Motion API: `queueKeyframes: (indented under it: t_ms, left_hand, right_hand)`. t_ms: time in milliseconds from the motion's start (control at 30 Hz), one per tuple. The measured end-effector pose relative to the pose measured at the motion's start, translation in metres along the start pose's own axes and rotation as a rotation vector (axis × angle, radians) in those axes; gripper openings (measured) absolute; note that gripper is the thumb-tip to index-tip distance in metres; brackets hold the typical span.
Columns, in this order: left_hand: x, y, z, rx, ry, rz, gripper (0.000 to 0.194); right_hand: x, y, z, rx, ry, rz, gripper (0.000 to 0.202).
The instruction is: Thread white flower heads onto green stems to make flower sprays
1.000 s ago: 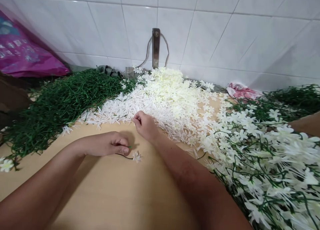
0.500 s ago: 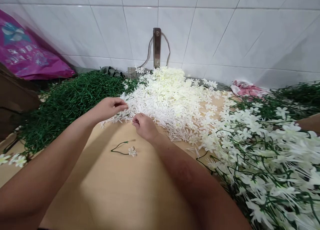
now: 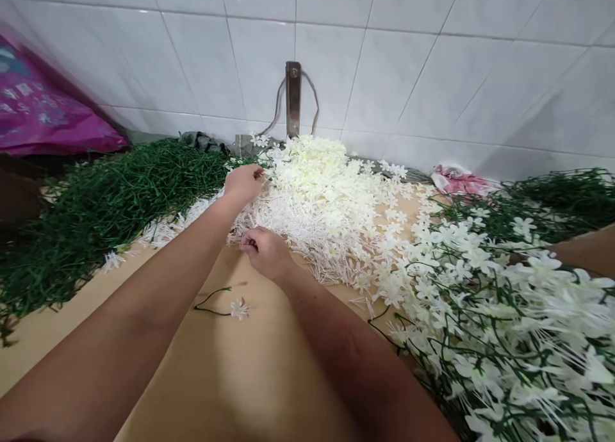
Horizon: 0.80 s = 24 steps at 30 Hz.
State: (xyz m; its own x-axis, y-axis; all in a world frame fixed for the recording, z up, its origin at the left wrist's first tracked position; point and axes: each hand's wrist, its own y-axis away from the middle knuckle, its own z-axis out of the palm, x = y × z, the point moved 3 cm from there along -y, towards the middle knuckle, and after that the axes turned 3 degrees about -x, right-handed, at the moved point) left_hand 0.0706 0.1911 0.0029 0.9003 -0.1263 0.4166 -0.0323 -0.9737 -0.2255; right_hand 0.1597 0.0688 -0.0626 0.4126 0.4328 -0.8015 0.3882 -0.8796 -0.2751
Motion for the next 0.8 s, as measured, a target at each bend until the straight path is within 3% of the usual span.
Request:
queueKeyframes:
  t_ms: [167,267,300,400,800]
  left_hand:
    - [-0.013,0.009,-0.017,0.084,0.584,-0.083,0.029]
    - [-0.015,0.026,-0.023,0.055,0.846,-0.166,0.01]
    - [-0.016,0.032,-0.023,0.032,0.9,-0.21,0.005]
    - [-0.019,0.045,-0.021,-0.026,0.99,-0.296,0.018]
    - [-0.009,0.075,-0.017,-0.126,1.322,-0.419,0.013]
  right_hand:
    - [0.009,-0.002,0.003,0.058,-0.175,0.002,0.004]
    - [0.017,-0.004,0.003,0.11,-0.28,0.025,0.003]
    - [0.018,-0.004,0.003,0.124,-0.305,0.032,0.004]
    - [0.019,-0.004,0.002,0.155,-0.355,0.041,0.007]
    - [0.013,-0.009,-0.014,0.273,-0.748,0.207,0.027]
